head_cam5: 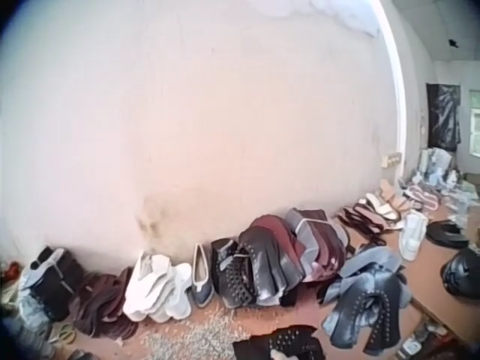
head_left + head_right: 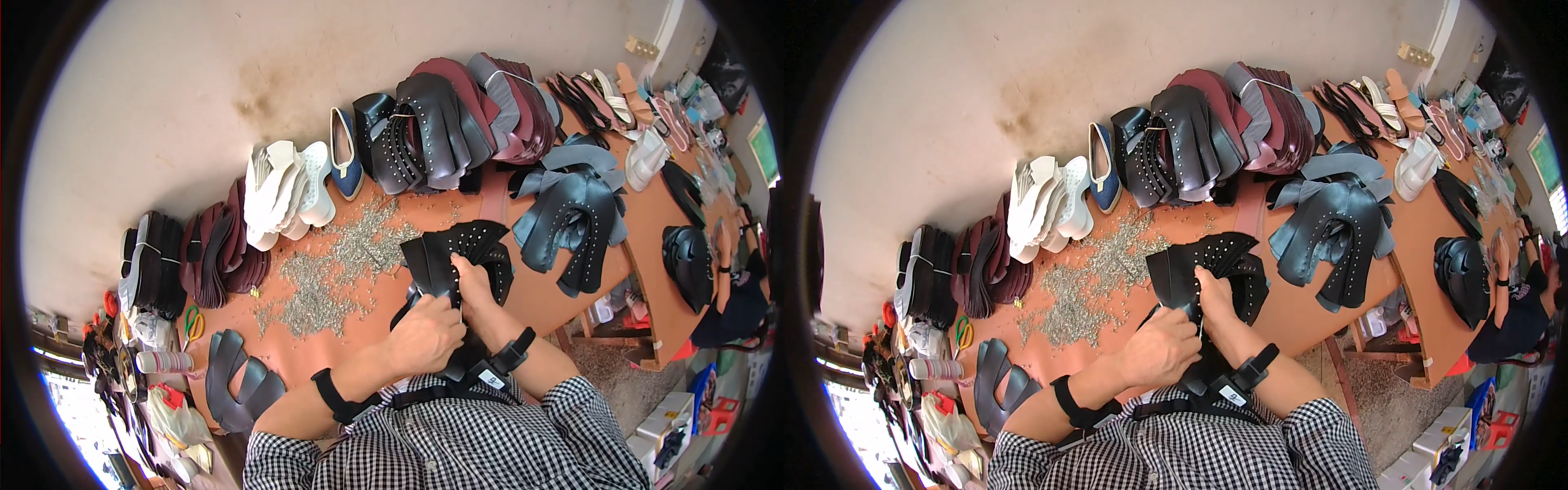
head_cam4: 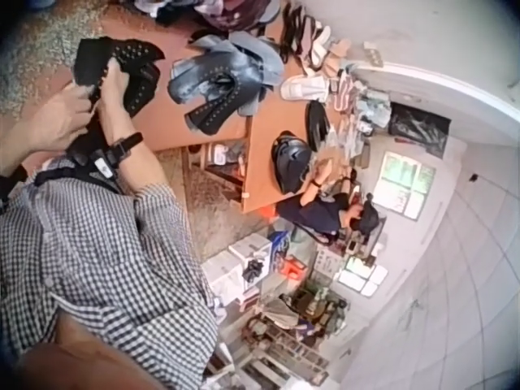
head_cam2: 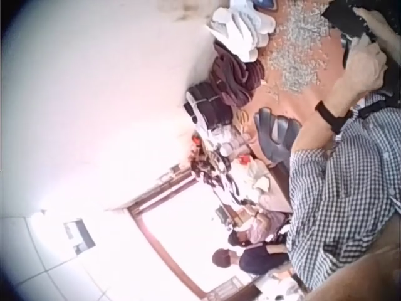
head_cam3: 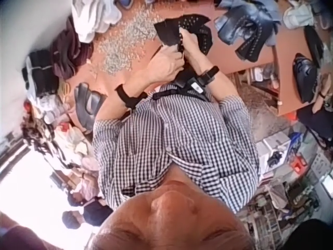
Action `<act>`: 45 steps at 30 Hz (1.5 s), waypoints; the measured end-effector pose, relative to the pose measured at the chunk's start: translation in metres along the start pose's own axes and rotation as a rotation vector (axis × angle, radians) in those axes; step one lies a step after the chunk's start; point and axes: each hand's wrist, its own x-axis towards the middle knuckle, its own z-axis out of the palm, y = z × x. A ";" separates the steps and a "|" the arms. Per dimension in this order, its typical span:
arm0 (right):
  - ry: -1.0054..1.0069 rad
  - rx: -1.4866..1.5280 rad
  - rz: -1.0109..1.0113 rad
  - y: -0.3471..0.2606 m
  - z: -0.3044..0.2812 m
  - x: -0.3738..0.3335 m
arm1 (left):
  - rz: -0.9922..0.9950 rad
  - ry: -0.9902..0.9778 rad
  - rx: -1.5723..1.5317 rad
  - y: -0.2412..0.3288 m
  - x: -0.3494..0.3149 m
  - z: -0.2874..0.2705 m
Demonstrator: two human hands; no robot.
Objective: Organizing and bundling black shoe upper components using rubber bands.
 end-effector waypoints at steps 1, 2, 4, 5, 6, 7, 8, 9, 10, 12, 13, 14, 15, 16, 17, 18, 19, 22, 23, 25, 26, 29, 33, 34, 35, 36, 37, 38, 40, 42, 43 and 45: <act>-0.085 0.081 0.065 -0.002 -0.004 0.000 | 0.046 0.000 0.007 0.001 -0.006 0.000; -0.091 0.115 0.094 -0.005 -0.005 0.001 | 0.063 0.011 0.015 -0.002 -0.013 0.001; -0.136 0.162 0.136 -0.010 -0.012 0.006 | 0.033 0.000 0.019 0.003 -0.024 -0.004; -0.135 0.163 0.140 -0.012 -0.015 0.006 | 0.004 -0.008 0.025 0.006 -0.029 -0.006; -0.133 0.185 0.163 -0.016 -0.015 0.007 | -0.038 0.027 0.023 0.007 -0.033 -0.007; -0.132 0.206 0.187 -0.019 -0.016 0.007 | -0.043 0.029 0.025 0.003 -0.036 -0.009; -0.143 0.236 0.245 -0.023 -0.019 0.008 | -0.162 0.046 0.002 -0.002 -0.042 -0.011; -0.146 0.233 0.247 -0.023 -0.024 0.012 | -0.279 0.062 -0.021 -0.007 -0.047 -0.012; -0.193 0.273 0.274 -0.019 -0.027 0.016 | -0.313 0.044 -0.011 -0.018 -0.052 -0.012; -0.248 0.337 0.287 -0.015 -0.027 0.016 | -0.430 0.056 -0.096 -0.029 -0.055 -0.002; -0.251 0.333 0.288 -0.014 -0.026 0.016 | -0.538 0.062 -0.188 -0.030 -0.054 0.000; -0.196 0.335 0.207 -0.014 -0.026 0.015 | -0.803 -0.021 -0.434 -0.023 -0.056 0.001; -0.139 0.340 0.125 -0.016 -0.025 0.016 | -0.804 -0.019 -0.433 -0.016 -0.057 0.004; -0.155 0.395 0.135 -0.017 -0.028 0.016 | -0.736 0.043 -0.513 -0.005 -0.064 0.011; -0.170 0.449 0.146 -0.019 -0.032 0.017 | -0.667 0.106 -0.591 0.002 -0.068 0.013; -0.195 0.501 0.148 -0.018 -0.036 0.020 | -0.626 0.070 -0.563 0.003 -0.066 0.004; -0.220 0.553 0.150 -0.016 -0.038 0.022 | -0.628 0.073 -0.562 -0.002 -0.066 0.004; -0.288 0.623 0.193 -0.017 -0.035 0.020 | -0.883 0.532 -1.296 -0.028 -0.069 0.010; -0.294 0.622 0.191 -0.021 -0.033 0.017 | -0.879 0.536 -1.292 -0.033 -0.071 0.008; -0.202 0.629 0.146 -0.036 -0.030 0.005 | -0.903 0.770 -0.877 -0.036 -0.056 -0.013; -0.210 0.634 0.124 -0.041 -0.028 -0.003 | -0.897 0.765 -0.878 -0.033 -0.044 -0.020; -0.253 0.656 0.045 -0.054 0.001 -0.039 | -0.616 0.343 -0.385 -0.016 0.002 -0.031; -0.662 0.339 -0.225 -0.046 0.002 -0.055 | -0.882 0.269 -0.813 -0.037 0.006 -0.046; -0.738 -0.069 -0.488 -0.048 -0.011 -0.048 | -0.820 0.373 -1.018 -0.034 0.007 -0.049; -0.778 -0.496 -0.728 -0.051 -0.023 -0.041 | -0.818 0.424 -1.122 -0.030 0.010 -0.054; -0.902 -0.542 -0.595 -0.071 -0.018 -0.051 | -0.817 0.418 -1.128 -0.027 0.009 -0.060; -0.993 -0.800 -0.543 -0.072 -0.023 -0.042 | -0.814 0.414 -1.139 -0.024 0.011 -0.062; -1.032 -0.899 -0.503 -0.069 -0.024 -0.041 | -0.792 0.344 -1.008 -0.026 0.014 -0.058; -1.057 -1.002 -0.261 -0.065 -0.026 -0.042 | -0.814 0.141 -0.634 -0.017 0.031 -0.062; -0.985 -0.731 -0.253 -0.048 -0.035 -0.048 | -0.837 0.039 -0.499 -0.021 0.035 -0.063; -0.907 -0.469 -0.239 -0.040 -0.040 -0.047 | -0.781 0.153 -0.783 -0.029 0.031 -0.061; -0.817 -0.314 -0.059 -0.037 -0.045 -0.033 | -0.604 0.328 -1.149 -0.038 0.021 -0.069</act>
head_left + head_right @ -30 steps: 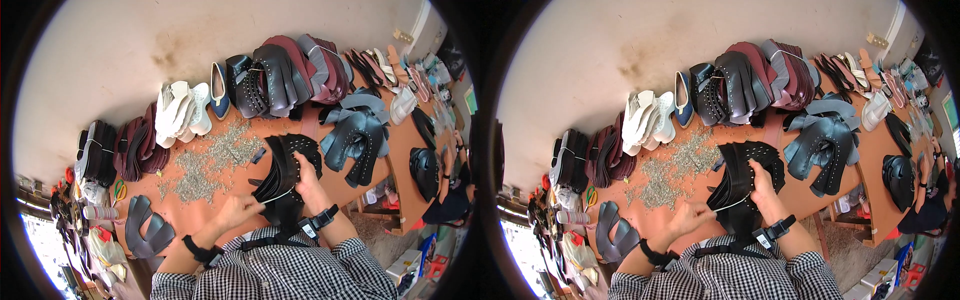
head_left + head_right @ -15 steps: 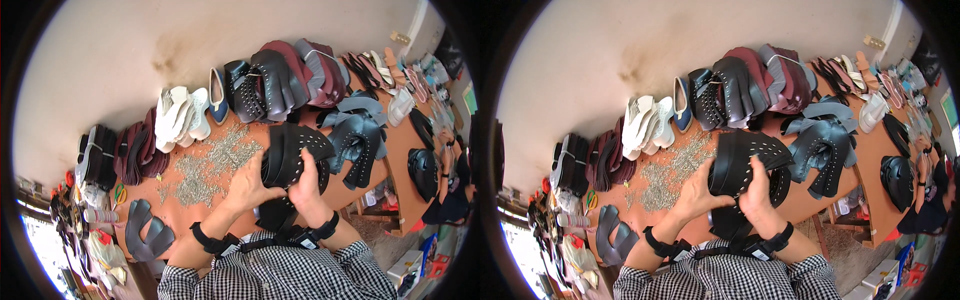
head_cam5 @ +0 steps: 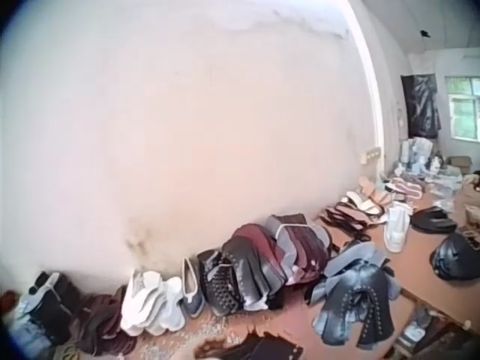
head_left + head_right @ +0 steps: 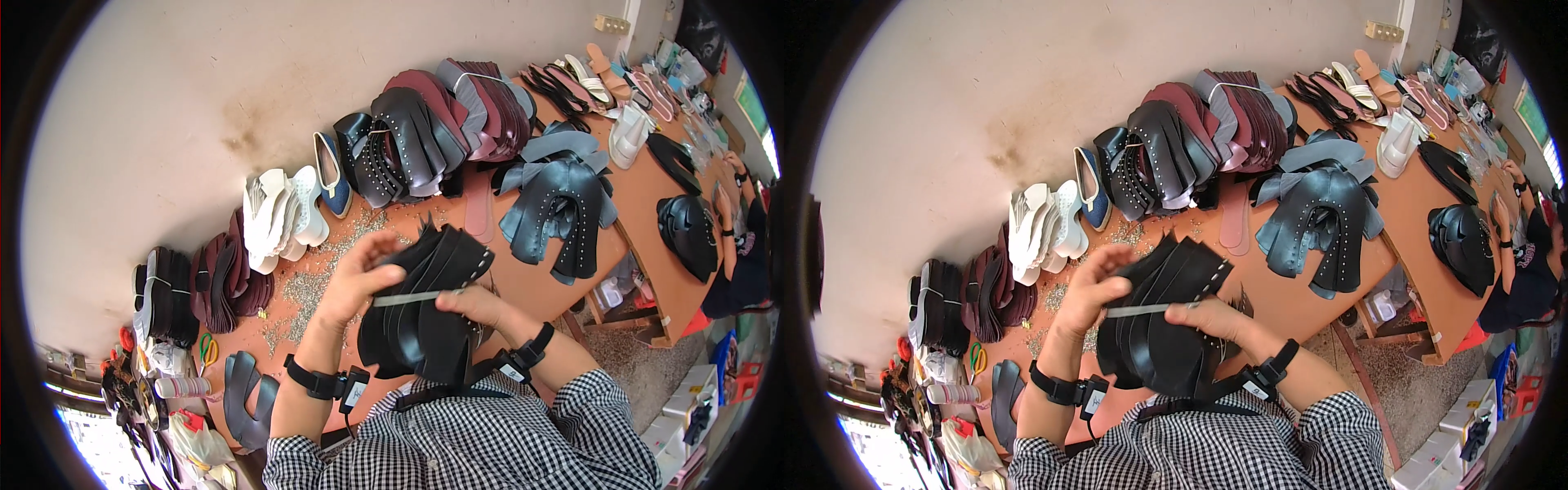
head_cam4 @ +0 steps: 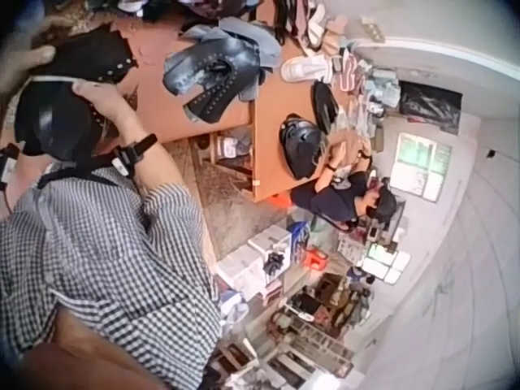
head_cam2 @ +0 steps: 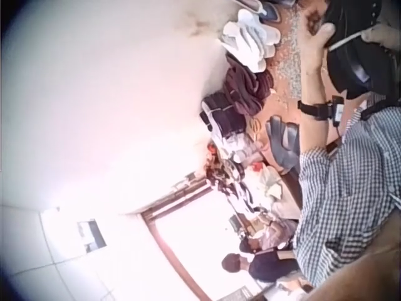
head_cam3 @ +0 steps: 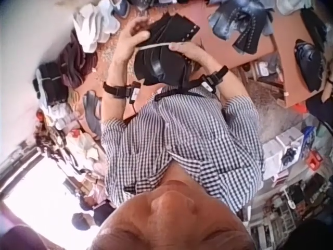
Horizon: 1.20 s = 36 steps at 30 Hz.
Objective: Organizing and bundling black shoe upper components using rubber bands.
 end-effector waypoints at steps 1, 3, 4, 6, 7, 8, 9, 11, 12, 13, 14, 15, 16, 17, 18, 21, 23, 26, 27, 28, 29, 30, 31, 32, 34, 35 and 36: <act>0.052 0.196 0.009 -0.001 -0.002 -0.002 | 0.069 0.005 -0.093 -0.001 -0.003 -0.007; 0.121 0.610 -0.038 -0.015 0.007 -0.004 | 0.122 -0.079 -0.213 -0.001 -0.016 -0.008; 0.117 0.691 -0.107 -0.030 0.012 -0.007 | 0.106 -0.197 -0.267 -0.008 -0.019 -0.015; -0.032 0.895 -0.087 -0.023 0.002 -0.002 | 0.099 -0.106 -0.219 -0.029 -0.020 0.009; -0.027 0.883 -0.095 -0.019 0.000 -0.002 | 0.118 -0.048 -0.092 -0.032 -0.019 0.022; 0.023 0.906 -0.134 -0.015 0.001 -0.002 | 0.137 0.012 0.035 -0.032 -0.017 0.033; 0.067 0.930 -0.166 -0.012 0.006 -0.005 | 0.180 0.022 0.101 -0.034 -0.019 0.039; 0.096 0.935 -0.205 -0.014 0.018 -0.009 | 0.221 0.014 0.110 -0.026 -0.014 0.042; 0.134 0.954 -0.250 -0.013 0.020 -0.012 | 0.249 -0.005 0.123 -0.022 -0.010 0.044; 0.076 0.981 -0.239 -0.001 0.011 -0.009 | 0.223 -0.012 0.046 -0.016 -0.010 0.049; 0.079 0.976 -0.247 0.002 0.008 -0.009 | 0.229 -0.019 0.044 -0.017 -0.009 0.048; 0.149 0.813 -0.259 0.001 0.008 -0.007 | 0.175 -0.041 -0.198 -0.017 -0.009 0.043; 0.219 0.650 -0.273 0.001 0.008 -0.005 | 0.118 -0.066 -0.438 -0.018 -0.009 0.037; 0.198 0.707 -0.260 0.004 0.008 -0.004 | 0.158 -0.123 -0.494 -0.020 -0.011 0.028; 0.198 0.703 -0.265 0.003 0.009 -0.006 | 0.163 -0.127 -0.494 -0.017 -0.011 0.021; 0.235 0.552 -0.334 -0.006 0.009 -0.027 | 0.248 0.034 -0.366 0.005 -0.010 0.022; 0.179 0.513 -0.269 0.002 0.007 -0.028 | 0.263 0.079 -0.141 0.015 -0.010 0.013; 0.104 0.440 -0.258 -0.010 0.018 -0.032 | 0.221 0.068 -0.001 0.018 -0.009 0.015; 0.088 0.415 -0.279 -0.014 0.020 -0.033 | 0.311 0.007 0.221 0.017 -0.007 0.014; 0.072 0.391 -0.300 -0.017 0.022 -0.033 | 0.398 -0.056 0.444 0.017 -0.005 0.015; 0.076 0.394 -0.295 -0.018 0.024 -0.032 | 0.376 -0.028 0.413 0.017 -0.008 0.019; 0.120 0.454 -0.244 -0.018 0.028 -0.032 | 0.371 -0.030 0.410 0.017 -0.008 0.020; 0.163 0.514 -0.190 -0.018 0.033 -0.031 | 0.406 0.019 0.429 0.017 -0.006 0.021; 0.168 0.517 -0.184 -0.017 0.037 -0.027 | 0.440 0.068 0.447 0.016 -0.006 0.023; 0.392 0.451 -0.095 -0.016 0.047 -0.017 | 0.441 0.128 0.335 -0.003 0.000 0.028; 0.417 0.411 -0.197 -0.015 0.052 -0.014 | 0.360 0.167 0.089 -0.009 0.003 0.028; 0.426 0.415 -0.193 -0.018 0.053 -0.009 | 0.274 0.201 -0.154 -0.014 0.007 0.028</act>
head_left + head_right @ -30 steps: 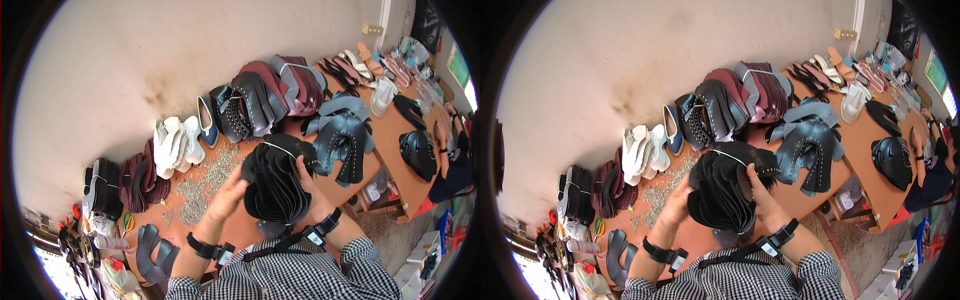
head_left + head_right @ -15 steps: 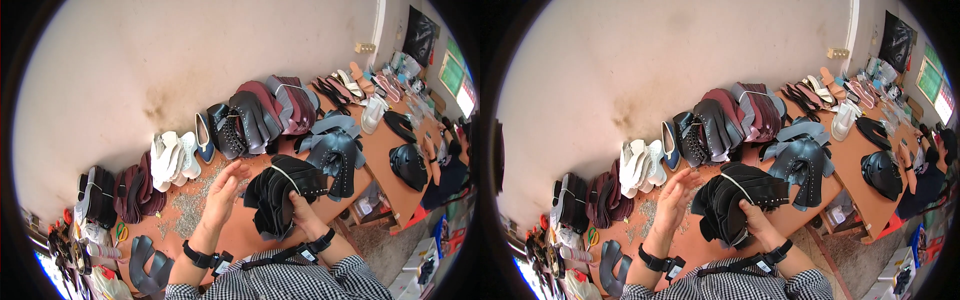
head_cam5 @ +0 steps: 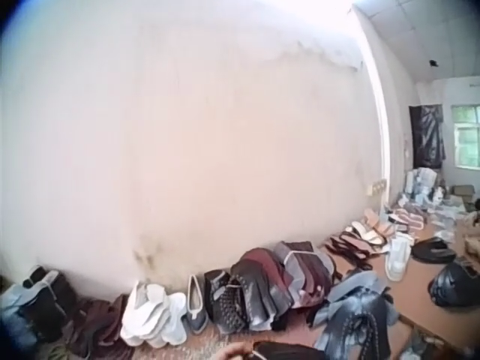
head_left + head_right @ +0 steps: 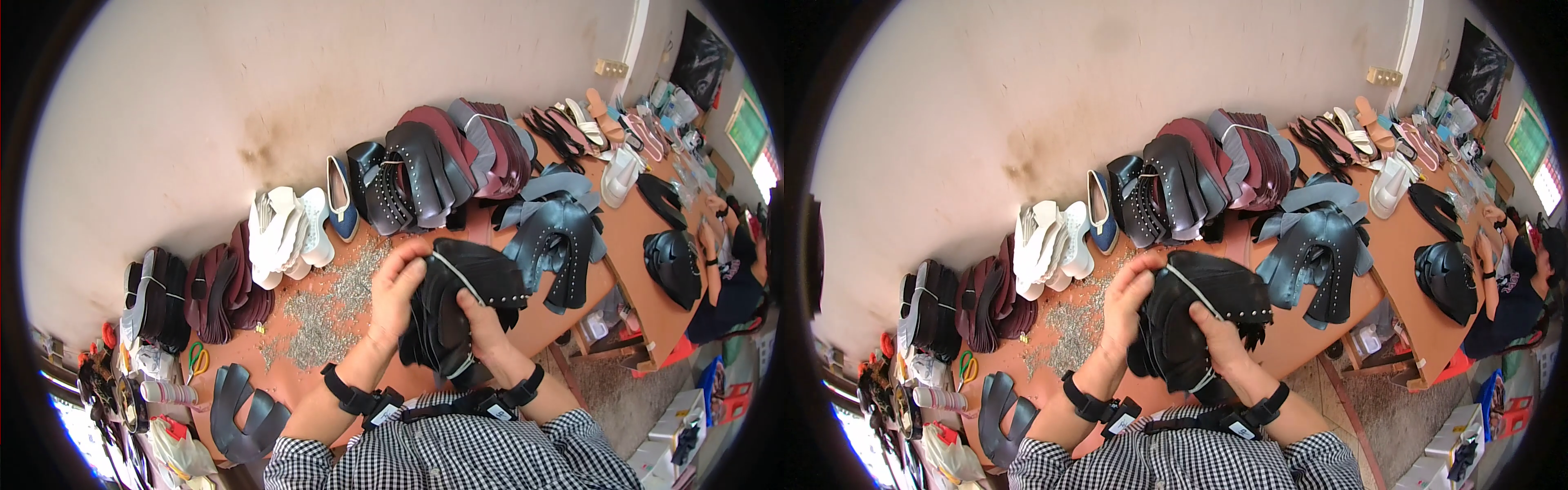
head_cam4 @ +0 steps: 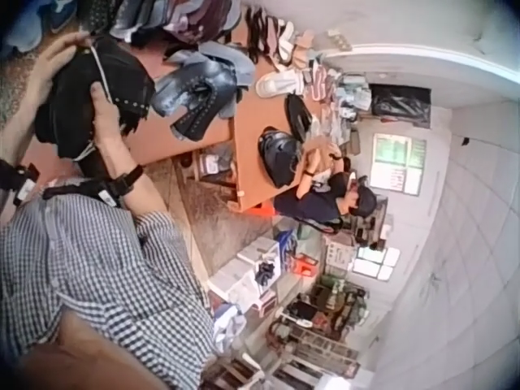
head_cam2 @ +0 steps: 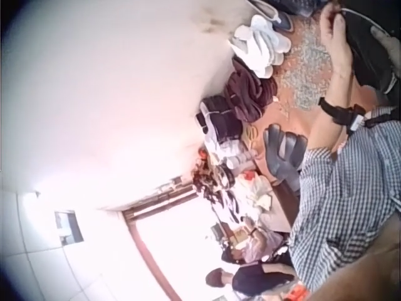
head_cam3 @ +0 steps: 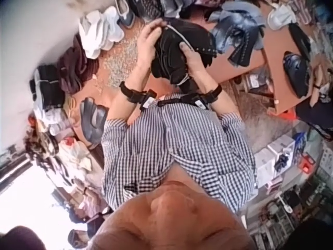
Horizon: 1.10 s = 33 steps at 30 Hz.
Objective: Organizing and bundling black shoe upper components using rubber bands.
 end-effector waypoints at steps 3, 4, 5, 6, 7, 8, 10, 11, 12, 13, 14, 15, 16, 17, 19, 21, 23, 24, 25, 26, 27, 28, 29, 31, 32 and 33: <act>0.277 0.204 -0.043 -0.012 0.006 0.012 | -0.167 -0.023 -0.436 0.008 -0.007 -0.009; 0.290 0.262 -0.093 -0.012 -0.001 0.021 | -0.214 -0.088 -0.488 0.000 -0.013 -0.015; 0.350 0.228 -0.121 -0.012 -0.004 0.027 | -0.168 -0.154 -0.156 -0.008 -0.017 -0.012; 0.409 0.192 -0.146 -0.013 -0.002 0.029 | -0.118 -0.215 0.176 -0.014 -0.021 -0.004; 0.411 0.190 -0.140 -0.010 -0.003 0.029 | 0.229 -0.120 0.603 -0.012 -0.026 0.017; 0.306 0.211 -0.130 -0.007 -0.005 0.028 | 0.224 -0.117 0.602 -0.013 -0.019 0.013; 0.200 0.229 -0.114 -0.006 -0.007 0.021 | -0.169 0.103 0.127 -0.010 0.002 0.004; 0.023 0.275 -0.091 -0.008 -0.005 0.016 | -0.120 0.072 -0.008 -0.007 0.009 -0.002; -0.145 0.322 -0.081 -0.010 -0.005 0.014 | -0.167 0.095 -0.108 -0.009 0.012 -0.002; -0.226 0.259 -0.054 -0.008 -0.012 0.014 | -0.187 0.083 -0.119 -0.009 0.012 -0.004; -0.221 0.259 -0.060 -0.004 -0.019 0.015 | -0.206 0.070 -0.130 -0.009 0.012 -0.004; -0.204 0.071 -0.026 -0.002 -0.024 0.019 | -0.203 0.063 -0.130 -0.008 0.012 0.001; -0.186 -0.119 0.006 0.000 -0.027 0.019 | -0.161 0.078 -0.052 -0.006 0.010 0.007; -0.109 -0.094 -0.036 0.002 -0.028 0.015 | -0.116 0.092 0.025 -0.006 0.007 0.012; -0.022 -0.159 -0.152 0.006 -0.025 0.014 | -0.169 0.043 -0.104 -0.028 0.003 0.002; 0.046 -0.050 -0.348 0.006 -0.017 0.016 | -0.269 -0.017 -0.299 -0.049 -0.008 -0.004; 0.156 0.042 -0.363 0.006 -0.025 0.025 | -0.368 -0.186 -0.383 -0.044 -0.020 0.003; 0.217 0.091 -0.355 0.002 -0.025 0.026 | -0.432 -0.266 -0.239 -0.039 -0.028 0.008; 0.223 0.066 -0.384 -0.002 -0.026 0.027 | -0.464 -0.256 -0.193 -0.039 -0.033 0.011; 0.219 0.068 -0.392 -0.003 -0.026 0.029 | -0.497 -0.245 -0.147 -0.039 -0.035 0.014; 0.211 0.010 -0.439 -0.002 -0.028 0.031 | -0.494 -0.252 -0.145 -0.036 -0.034 0.019; 0.206 -0.048 -0.486 -0.003 -0.029 0.031 | -0.480 -0.236 -0.106 -0.031 -0.033 0.024; 0.212 -0.049 -0.458 -0.003 -0.028 0.033 | -0.467 -0.220 -0.066 -0.030 -0.032 0.028; 0.201 0.007 -0.292 0.004 -0.037 0.040 | -0.525 -0.217 -0.084 -0.032 -0.030 0.025; 0.147 0.072 -0.181 0.005 -0.042 0.040 | -0.582 -0.205 -0.103 -0.036 -0.028 0.021; 0.055 0.251 -0.072 0.007 -0.043 0.041 | -0.580 -0.197 -0.164 -0.048 -0.029 0.010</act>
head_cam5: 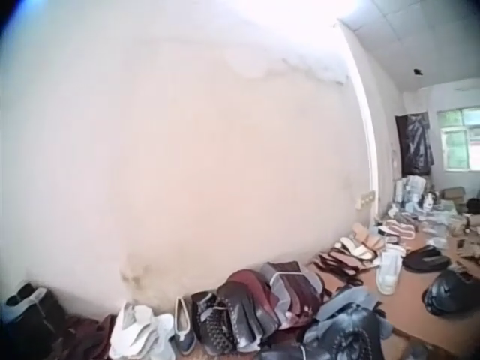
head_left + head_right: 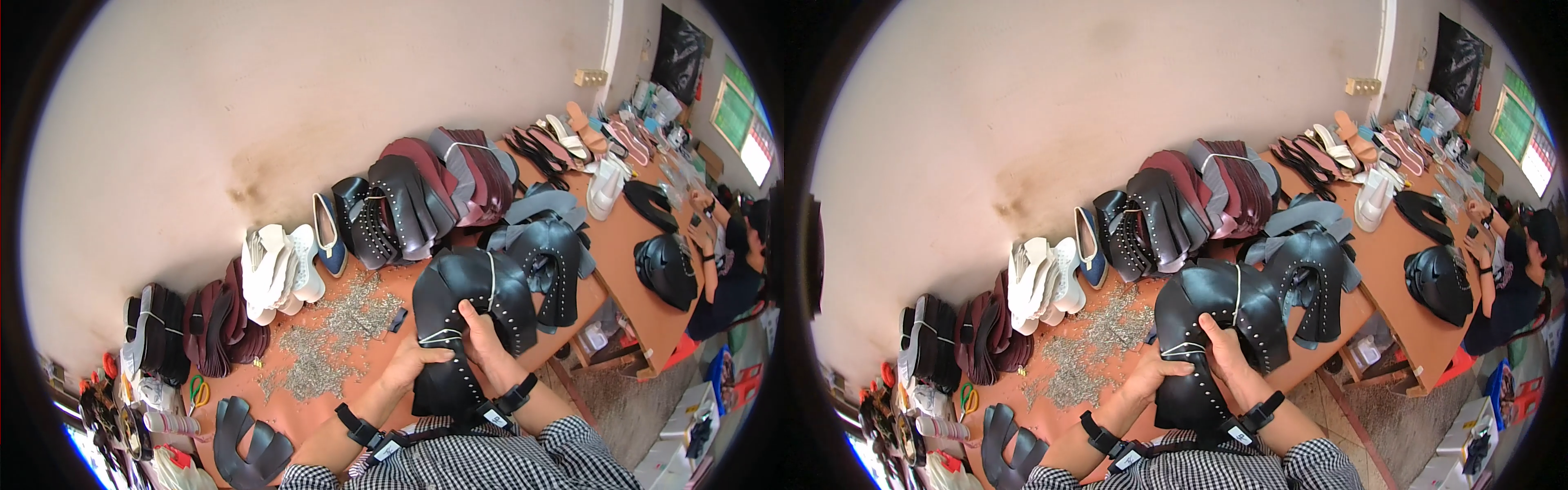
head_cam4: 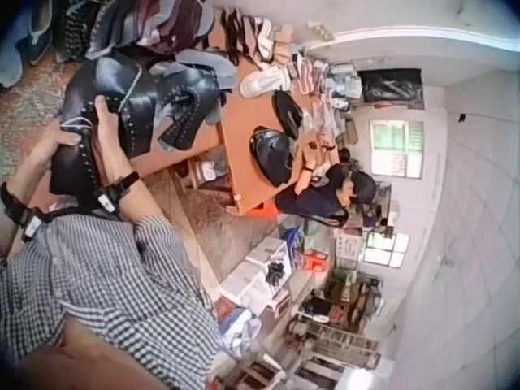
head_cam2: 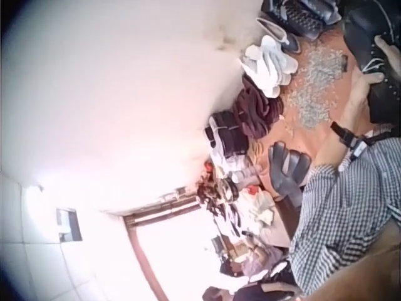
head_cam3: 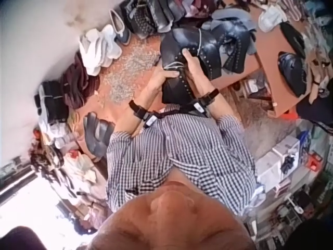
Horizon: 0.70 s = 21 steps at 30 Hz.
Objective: Organizing and bundling black shoe upper components using rubber bands.
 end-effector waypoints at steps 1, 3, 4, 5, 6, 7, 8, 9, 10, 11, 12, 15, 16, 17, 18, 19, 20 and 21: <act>0.012 0.011 -0.008 0.002 -0.005 0.001 | -0.014 -0.009 0.009 -0.003 0.002 -0.006; -0.013 0.300 0.123 0.011 -0.016 0.012 | -0.153 0.071 -0.079 -0.009 0.007 -0.012; 0.042 0.237 0.108 0.016 -0.020 0.013 | -0.202 0.066 -0.089 -0.012 0.012 -0.012; 0.094 0.225 0.105 0.020 -0.025 0.014 | -0.209 0.061 -0.083 -0.015 0.013 -0.011; 0.118 0.246 0.063 0.022 -0.026 0.013 | -0.203 0.121 -0.051 -0.008 0.011 0.000; 0.141 0.267 0.021 0.024 -0.026 0.013 | -0.195 0.180 -0.018 -0.004 0.012 0.007; 0.122 0.253 -0.025 0.024 -0.026 0.015 | -0.209 0.127 -0.024 -0.005 0.019 -0.001; 0.095 0.238 -0.017 0.023 -0.023 0.015 | -0.215 0.133 -0.022 -0.007 0.023 -0.003; 0.049 0.206 -0.027 0.021 -0.020 0.016 | -0.132 0.135 0.033 -0.008 0.026 -0.006; 0.003 0.173 -0.038 0.019 -0.018 0.016 | -0.048 0.136 0.089 -0.010 0.029 -0.008; 0.002 0.177 -0.033 0.018 -0.019 0.018 | 0.008 0.144 0.120 -0.013 0.031 -0.007; -0.054 0.138 0.027 0.016 -0.029 0.026 | 0.134 0.196 0.180 -0.016 0.032 0.005; 0.003 0.185 0.069 0.017 -0.034 0.029 | 0.101 0.179 0.190 -0.019 0.033 0.007; 0.059 0.231 0.111 0.017 -0.040 0.030 | 0.108 0.186 0.190 -0.023 0.034 0.010; 0.042 0.265 0.146 0.020 -0.040 0.029 | 0.157 0.256 0.475 -0.025 0.030 0.010; 0.064 0.259 0.153 0.019 -0.040 0.026 | 0.196 0.324 0.755 -0.029 0.028 0.007; 0.086 0.265 0.131 0.019 -0.037 0.025 | 0.256 0.381 0.817 -0.040 0.029 -0.003; 0.118 0.271 0.110 0.018 -0.034 0.022 | 0.256 0.363 0.716 -0.038 0.026 -0.002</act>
